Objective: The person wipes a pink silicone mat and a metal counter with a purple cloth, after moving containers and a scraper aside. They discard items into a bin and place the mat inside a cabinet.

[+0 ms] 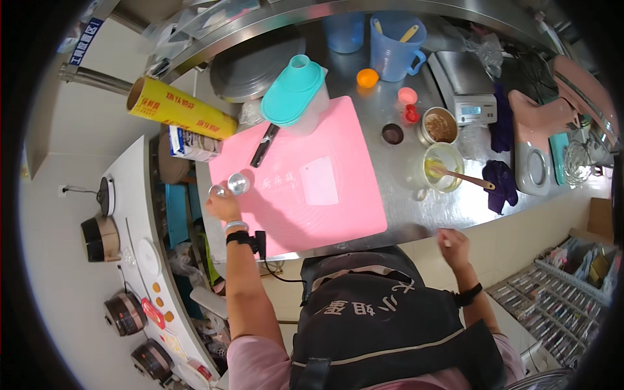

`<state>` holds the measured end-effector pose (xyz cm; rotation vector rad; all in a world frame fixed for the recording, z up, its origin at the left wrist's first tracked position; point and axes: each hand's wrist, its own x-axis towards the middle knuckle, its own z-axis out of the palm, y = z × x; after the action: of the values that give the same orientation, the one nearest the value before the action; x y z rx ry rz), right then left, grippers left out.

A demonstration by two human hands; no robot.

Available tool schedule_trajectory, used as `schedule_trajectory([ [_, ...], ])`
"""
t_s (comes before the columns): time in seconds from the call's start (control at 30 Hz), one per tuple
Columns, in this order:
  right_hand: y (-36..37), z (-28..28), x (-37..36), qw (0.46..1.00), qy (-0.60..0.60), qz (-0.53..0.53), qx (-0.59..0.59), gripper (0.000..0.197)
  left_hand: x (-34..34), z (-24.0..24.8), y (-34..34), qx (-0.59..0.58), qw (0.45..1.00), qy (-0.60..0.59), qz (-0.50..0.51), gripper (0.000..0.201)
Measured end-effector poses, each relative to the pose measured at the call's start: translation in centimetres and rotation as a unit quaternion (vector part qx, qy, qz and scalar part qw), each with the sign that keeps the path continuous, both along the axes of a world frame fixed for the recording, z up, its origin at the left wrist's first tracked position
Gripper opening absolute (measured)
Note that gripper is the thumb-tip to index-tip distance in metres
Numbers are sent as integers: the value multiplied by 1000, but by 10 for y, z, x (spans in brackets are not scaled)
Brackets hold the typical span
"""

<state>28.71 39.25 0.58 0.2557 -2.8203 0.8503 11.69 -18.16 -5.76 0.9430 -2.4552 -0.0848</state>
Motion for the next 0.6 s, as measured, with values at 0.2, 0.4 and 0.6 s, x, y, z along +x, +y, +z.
schedule_trajectory([
  [0.2,-118,39,-181,998,-15,-36,45,17,12,-29,-68,11,999,-29,-8,34],
  [0.4,-126,-25,-288,955,-46,-123,264,21,-7,-17,-25,105,993,4,-50,30],
  [0.6,-78,-3,-349,923,-94,-347,139,21,6,-5,-28,178,973,48,-138,30],
])
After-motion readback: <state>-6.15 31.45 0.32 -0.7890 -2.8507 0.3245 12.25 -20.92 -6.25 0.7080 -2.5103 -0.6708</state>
